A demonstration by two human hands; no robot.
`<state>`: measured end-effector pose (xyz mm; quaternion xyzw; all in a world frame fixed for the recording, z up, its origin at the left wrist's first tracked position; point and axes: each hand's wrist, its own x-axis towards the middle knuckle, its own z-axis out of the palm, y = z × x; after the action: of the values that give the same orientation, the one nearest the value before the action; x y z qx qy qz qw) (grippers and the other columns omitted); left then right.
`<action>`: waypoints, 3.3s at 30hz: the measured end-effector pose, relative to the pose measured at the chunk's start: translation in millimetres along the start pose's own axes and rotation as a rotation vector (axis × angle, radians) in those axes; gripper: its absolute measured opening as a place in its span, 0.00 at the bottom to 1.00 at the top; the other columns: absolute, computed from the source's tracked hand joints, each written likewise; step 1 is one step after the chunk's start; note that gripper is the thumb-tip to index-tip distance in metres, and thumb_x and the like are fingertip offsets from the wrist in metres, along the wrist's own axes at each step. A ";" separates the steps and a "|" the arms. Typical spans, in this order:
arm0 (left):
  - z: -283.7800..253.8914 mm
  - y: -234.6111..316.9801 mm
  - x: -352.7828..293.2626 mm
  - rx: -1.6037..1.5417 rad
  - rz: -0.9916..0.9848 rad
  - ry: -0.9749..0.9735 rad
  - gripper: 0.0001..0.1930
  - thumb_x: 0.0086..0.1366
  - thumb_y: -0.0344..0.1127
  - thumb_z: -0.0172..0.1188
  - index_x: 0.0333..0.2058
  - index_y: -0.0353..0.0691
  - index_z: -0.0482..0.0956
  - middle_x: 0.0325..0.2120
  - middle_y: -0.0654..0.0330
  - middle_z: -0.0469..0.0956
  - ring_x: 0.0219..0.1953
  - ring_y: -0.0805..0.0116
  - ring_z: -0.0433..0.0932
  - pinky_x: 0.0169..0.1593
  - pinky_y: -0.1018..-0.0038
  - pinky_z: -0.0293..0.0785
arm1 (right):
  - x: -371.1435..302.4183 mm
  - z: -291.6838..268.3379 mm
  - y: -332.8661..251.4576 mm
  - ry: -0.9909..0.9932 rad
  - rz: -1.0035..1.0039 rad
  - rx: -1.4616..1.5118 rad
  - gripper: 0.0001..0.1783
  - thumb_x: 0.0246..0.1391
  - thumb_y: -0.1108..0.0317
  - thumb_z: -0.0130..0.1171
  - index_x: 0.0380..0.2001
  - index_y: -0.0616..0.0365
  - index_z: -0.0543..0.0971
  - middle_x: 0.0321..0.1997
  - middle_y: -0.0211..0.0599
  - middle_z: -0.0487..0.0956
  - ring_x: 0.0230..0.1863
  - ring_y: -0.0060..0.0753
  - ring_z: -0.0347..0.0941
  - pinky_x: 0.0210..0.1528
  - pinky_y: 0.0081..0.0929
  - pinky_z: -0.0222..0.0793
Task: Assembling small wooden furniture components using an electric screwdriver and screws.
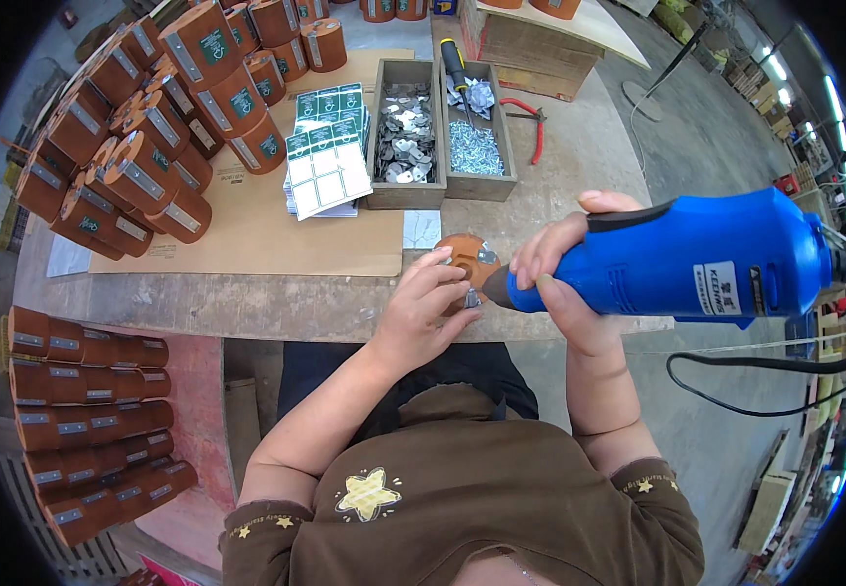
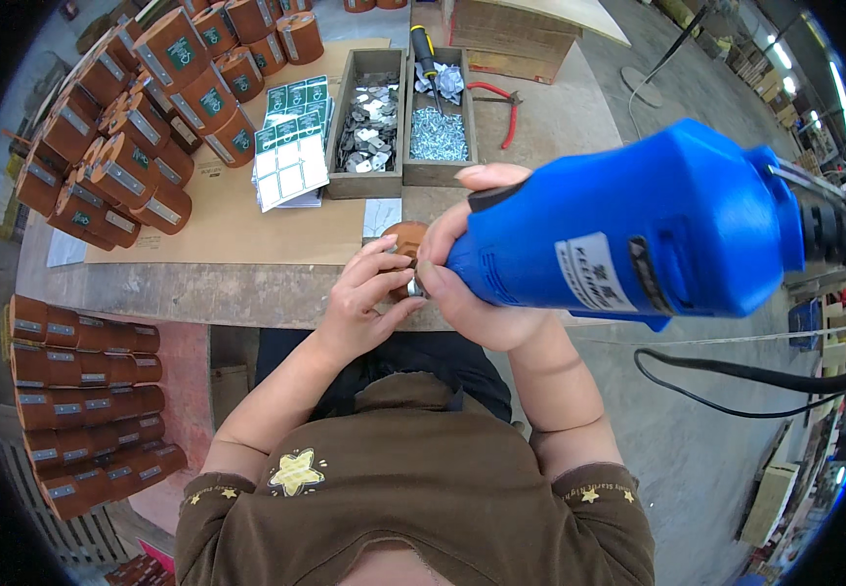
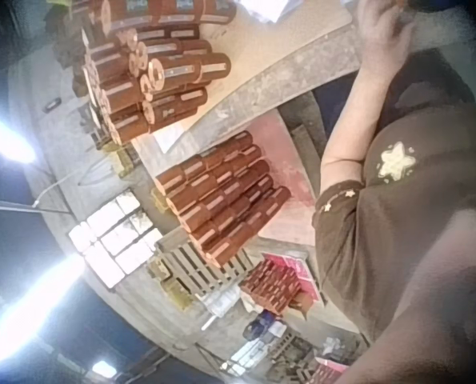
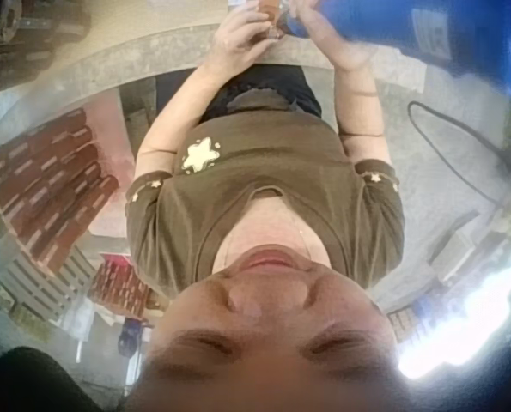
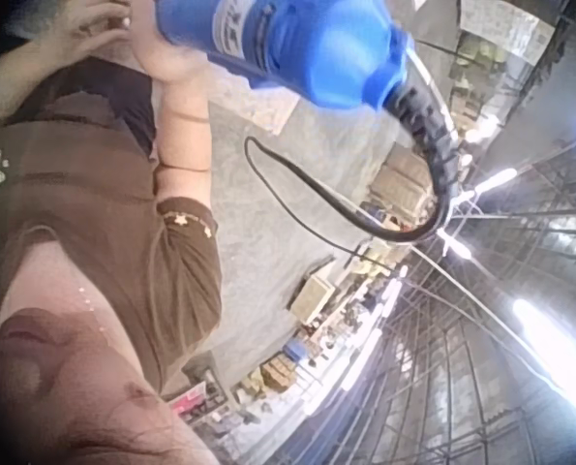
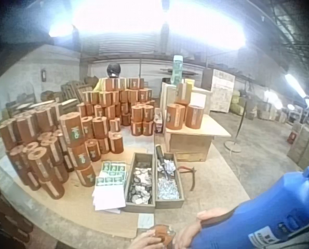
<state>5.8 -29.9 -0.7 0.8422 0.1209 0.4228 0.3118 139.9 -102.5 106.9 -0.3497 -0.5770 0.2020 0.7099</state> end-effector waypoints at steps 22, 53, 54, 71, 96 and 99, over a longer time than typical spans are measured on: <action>2.4 0.0 0.4 0.017 -0.015 0.015 0.13 0.38 0.27 0.67 0.26 0.36 0.75 0.30 0.57 0.74 0.45 0.55 0.69 0.45 0.66 0.67 | 4.8 -4.5 3.6 -0.090 0.088 -0.135 0.27 0.40 0.81 0.52 0.43 0.59 0.53 0.20 0.33 0.68 0.21 0.29 0.67 0.29 0.28 0.65; -0.1 2.3 1.3 0.021 -0.001 -0.007 0.13 0.38 0.26 0.65 0.27 0.35 0.75 0.31 0.56 0.73 0.45 0.55 0.69 0.45 0.66 0.67 | 6.7 -16.9 -2.1 0.167 0.069 0.107 0.32 0.39 0.73 0.50 0.50 0.60 0.52 0.24 0.36 0.66 0.23 0.29 0.65 0.31 0.31 0.65; -0.4 3.1 1.0 0.027 0.003 -0.004 0.13 0.38 0.25 0.65 0.27 0.35 0.75 0.31 0.56 0.73 0.46 0.55 0.69 0.45 0.66 0.67 | 7.3 -22.8 -5.8 0.197 0.029 0.110 0.32 0.40 0.72 0.49 0.51 0.60 0.52 0.24 0.36 0.66 0.23 0.29 0.65 0.31 0.32 0.65; 4.0 4.5 3.4 0.041 -0.001 0.024 0.15 0.38 0.26 0.66 0.28 0.34 0.75 0.32 0.55 0.74 0.45 0.55 0.69 0.46 0.66 0.67 | 7.1 -55.9 -1.3 0.440 0.250 -0.124 0.27 0.38 0.74 0.52 0.45 0.65 0.58 0.21 0.37 0.68 0.20 0.30 0.67 0.26 0.29 0.67; 0.4 -0.3 5.1 0.049 0.007 0.010 0.12 0.39 0.27 0.64 0.27 0.36 0.75 0.31 0.56 0.73 0.44 0.55 0.69 0.46 0.66 0.66 | -21.7 -112.6 146.1 0.166 1.199 -1.361 0.33 0.39 0.54 0.56 0.44 0.66 0.60 0.42 0.58 0.69 0.45 0.53 0.67 0.45 0.39 0.63; 2.6 -6.9 9.2 0.041 0.018 -0.011 0.12 0.38 0.30 0.65 0.26 0.38 0.75 0.30 0.60 0.74 0.42 0.58 0.70 0.44 0.68 0.67 | -17.4 -113.8 140.7 0.134 1.241 -1.449 0.33 0.41 0.50 0.53 0.44 0.65 0.61 0.42 0.57 0.70 0.45 0.52 0.67 0.45 0.39 0.63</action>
<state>13.9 -21.3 -0.3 0.8518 0.1202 0.4184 0.2914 261.3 -49.6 -17.8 -0.9585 -0.2316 0.1157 0.1190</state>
